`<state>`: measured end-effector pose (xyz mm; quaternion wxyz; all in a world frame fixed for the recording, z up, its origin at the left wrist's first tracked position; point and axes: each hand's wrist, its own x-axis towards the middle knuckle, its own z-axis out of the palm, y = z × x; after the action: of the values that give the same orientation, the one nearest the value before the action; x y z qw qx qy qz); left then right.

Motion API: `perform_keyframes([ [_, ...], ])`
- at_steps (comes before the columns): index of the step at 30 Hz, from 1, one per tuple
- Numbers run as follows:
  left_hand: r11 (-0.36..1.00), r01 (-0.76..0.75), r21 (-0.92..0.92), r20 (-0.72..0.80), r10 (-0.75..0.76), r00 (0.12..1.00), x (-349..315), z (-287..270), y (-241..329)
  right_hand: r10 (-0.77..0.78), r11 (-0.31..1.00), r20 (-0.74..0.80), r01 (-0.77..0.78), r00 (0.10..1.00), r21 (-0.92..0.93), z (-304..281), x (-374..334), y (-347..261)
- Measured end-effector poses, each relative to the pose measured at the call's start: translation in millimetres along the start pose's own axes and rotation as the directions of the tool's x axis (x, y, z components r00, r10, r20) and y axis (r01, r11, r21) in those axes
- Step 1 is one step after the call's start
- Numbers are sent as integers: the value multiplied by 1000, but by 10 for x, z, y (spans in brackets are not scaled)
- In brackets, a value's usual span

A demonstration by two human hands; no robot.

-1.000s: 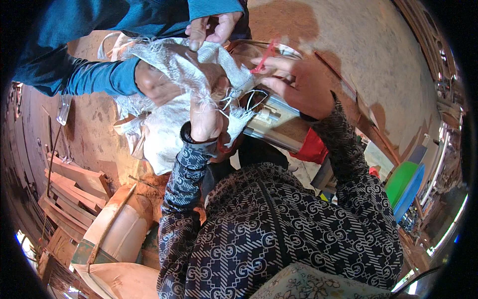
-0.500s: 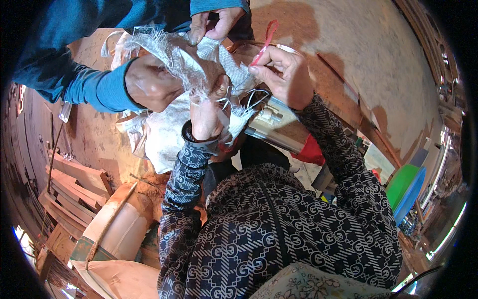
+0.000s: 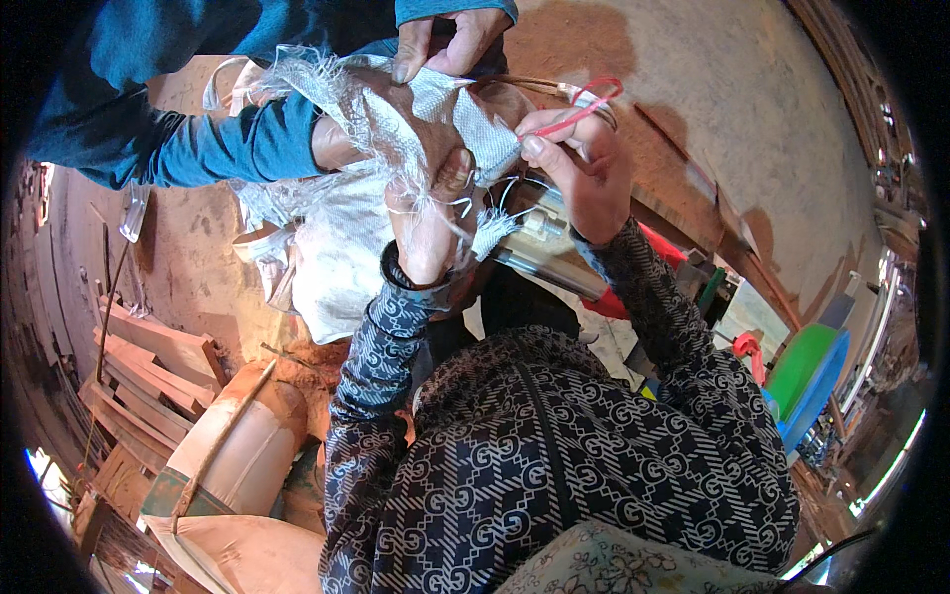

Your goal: The person ties a large white sack using a red plastic strap. They pull the strap through the sack opening, wrap it around, and secure it with a knot while another person assists by holding the sack open.

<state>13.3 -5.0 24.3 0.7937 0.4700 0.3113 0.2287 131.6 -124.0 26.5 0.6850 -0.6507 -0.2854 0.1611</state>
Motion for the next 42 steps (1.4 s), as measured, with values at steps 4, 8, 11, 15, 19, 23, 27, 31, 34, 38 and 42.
perform_keyframes([
  [4,996,-83,-32,37,84,996,9,120,-83,-267,855,112,289,957,-431,-15,41,-100],
  [8,980,11,-200,-3,-12,1000,29,260,-60,-232,802,209,308,950,-512,-30,68,-111],
  [11,952,-65,-299,56,85,995,15,222,-128,-65,921,186,130,980,-366,-47,42,-6],
  [15,961,-168,-218,2,172,985,-5,302,-58,134,991,170,-130,976,-39,-36,33,67],
  [19,981,-182,-65,-6,182,983,-27,268,-66,139,985,1,-138,990,-100,14,12,-53],
  [23,968,-236,85,-85,243,966,-48,267,-120,305,952,23,-305,952,28,-59,18,-107],
  [27,956,-236,-176,-115,219,969,11,259,-115,233,969,-31,-230,972,95,-228,31,-328],
  [31,943,-312,113,-128,325,937,7,187,-107,122,922,-135,-62,983,382,-691,48,-820],
  [34,932,-344,114,-96,355,930,88,89,-191,-17,777,89,-44,996,629,-1422,96,-1169],
  [38,988,-157,-10,-65,156,986,157,-47,-185,132,935,-105,-89,986,342,-1457,55,-673],
  [42,976,-215,-20,-145,210,967,80,112,-24,-7,967,-335,-78,942,-242,-921,41,-357],
])
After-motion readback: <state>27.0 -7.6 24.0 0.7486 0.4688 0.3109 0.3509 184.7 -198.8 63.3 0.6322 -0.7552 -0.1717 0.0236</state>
